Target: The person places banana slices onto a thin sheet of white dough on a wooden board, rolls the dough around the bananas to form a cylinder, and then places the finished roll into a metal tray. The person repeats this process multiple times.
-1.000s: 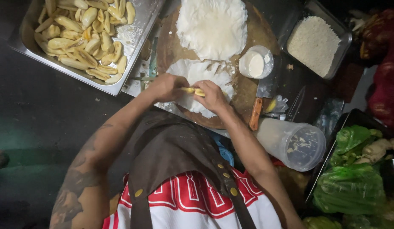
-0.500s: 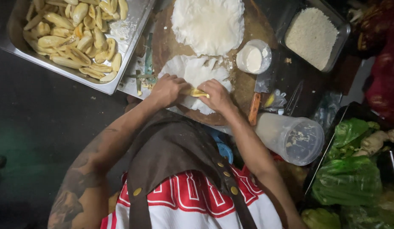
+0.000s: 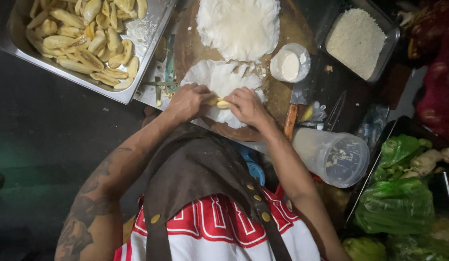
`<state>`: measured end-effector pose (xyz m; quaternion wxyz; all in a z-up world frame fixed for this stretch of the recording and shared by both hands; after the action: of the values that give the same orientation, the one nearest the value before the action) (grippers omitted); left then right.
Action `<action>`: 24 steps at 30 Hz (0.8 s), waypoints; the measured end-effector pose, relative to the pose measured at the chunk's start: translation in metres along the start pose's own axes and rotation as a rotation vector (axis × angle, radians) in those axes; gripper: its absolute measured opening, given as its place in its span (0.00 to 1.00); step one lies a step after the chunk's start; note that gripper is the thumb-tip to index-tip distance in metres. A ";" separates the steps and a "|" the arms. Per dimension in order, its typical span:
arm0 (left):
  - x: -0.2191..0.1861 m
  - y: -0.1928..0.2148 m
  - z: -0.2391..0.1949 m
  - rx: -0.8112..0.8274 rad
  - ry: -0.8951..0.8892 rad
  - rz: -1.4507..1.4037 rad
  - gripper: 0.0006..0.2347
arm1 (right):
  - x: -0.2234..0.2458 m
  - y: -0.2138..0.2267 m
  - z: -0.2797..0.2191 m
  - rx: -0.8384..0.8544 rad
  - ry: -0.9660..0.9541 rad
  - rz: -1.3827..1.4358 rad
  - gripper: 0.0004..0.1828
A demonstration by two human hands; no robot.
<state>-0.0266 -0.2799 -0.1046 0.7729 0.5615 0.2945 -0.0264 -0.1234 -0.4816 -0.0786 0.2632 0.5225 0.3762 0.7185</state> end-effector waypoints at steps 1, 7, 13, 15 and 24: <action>-0.001 -0.001 0.000 -0.002 0.002 0.000 0.14 | -0.006 -0.004 -0.003 0.001 0.002 0.000 0.13; -0.019 0.007 0.006 -0.065 0.004 0.106 0.23 | -0.020 0.017 -0.026 -0.052 -0.096 -0.096 0.25; -0.044 -0.029 0.030 -0.057 0.018 0.170 0.21 | -0.028 0.040 -0.041 -0.015 -0.163 -0.116 0.24; -0.047 -0.047 0.038 -0.088 0.013 0.210 0.12 | -0.036 0.036 -0.044 -0.021 -0.167 -0.168 0.21; -0.035 -0.049 0.031 -0.070 0.133 0.018 0.14 | -0.031 0.055 -0.053 -0.086 -0.232 -0.130 0.16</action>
<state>-0.0607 -0.3355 -0.1234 0.7709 0.5372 0.3412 0.0282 -0.1626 -0.5518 -0.0598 0.3730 0.5648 0.3451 0.6502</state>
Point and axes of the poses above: each hand's wrist, its own z-axis towards the middle knuckle, its own y-axis out of the back of the hand, x = y × z, the point moved 4 cm from there along z, towards the middle knuckle
